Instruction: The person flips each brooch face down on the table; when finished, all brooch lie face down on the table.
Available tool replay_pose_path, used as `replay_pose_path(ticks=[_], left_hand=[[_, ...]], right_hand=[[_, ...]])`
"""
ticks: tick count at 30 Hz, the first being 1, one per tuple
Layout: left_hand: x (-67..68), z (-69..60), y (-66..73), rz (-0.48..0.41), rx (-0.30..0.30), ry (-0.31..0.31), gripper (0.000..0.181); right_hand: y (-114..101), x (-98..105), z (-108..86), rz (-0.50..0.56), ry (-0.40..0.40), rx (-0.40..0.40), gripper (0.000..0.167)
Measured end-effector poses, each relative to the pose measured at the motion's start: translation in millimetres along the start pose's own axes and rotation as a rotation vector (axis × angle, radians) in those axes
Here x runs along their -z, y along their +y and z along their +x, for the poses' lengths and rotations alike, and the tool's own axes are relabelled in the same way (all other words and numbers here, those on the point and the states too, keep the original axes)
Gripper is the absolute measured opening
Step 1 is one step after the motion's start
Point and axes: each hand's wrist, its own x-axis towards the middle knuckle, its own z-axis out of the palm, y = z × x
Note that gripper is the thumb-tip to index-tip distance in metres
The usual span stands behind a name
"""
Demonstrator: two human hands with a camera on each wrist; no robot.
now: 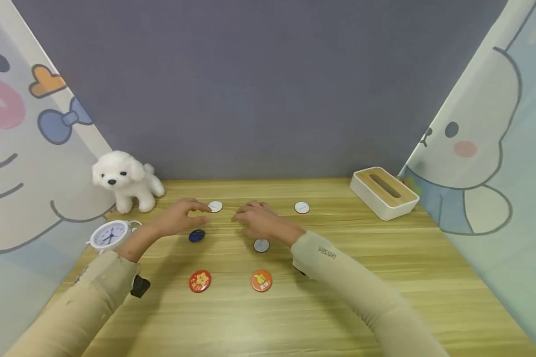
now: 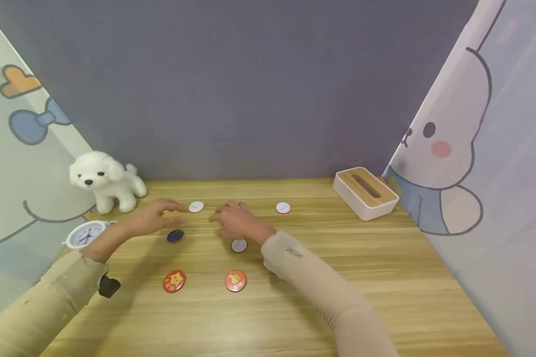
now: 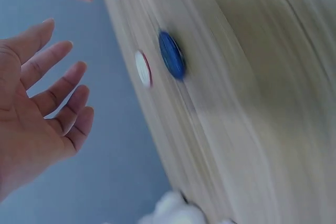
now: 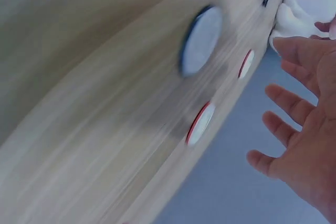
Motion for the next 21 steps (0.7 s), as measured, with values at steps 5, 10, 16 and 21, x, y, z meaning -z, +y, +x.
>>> replay_pose_path(ticks=[5,10,16,21], left_hand=[[5.3,-16.5,-20.7,0.030,0.095,-0.022,0.045],[-2.2,-23.5,-42.6,0.048,0.131,-0.037,0.044],[-17.6,-28.8,-59.6,0.133,0.095,0.040,0.044],[-23.7,-29.8,-59.7,0.145,0.097,0.034,0.045]], right_hand=[[-19.7,-5.1,29.9,0.099,0.003,0.033,0.046],[-33.5,-14.3,54.7,0.145,-0.003,0.014,0.045],[-43.6,-25.3,70.9,0.196,-0.003,-0.048,0.039],[-49.8,-31.2,75.0,0.238,-0.010,-0.117,0.038]])
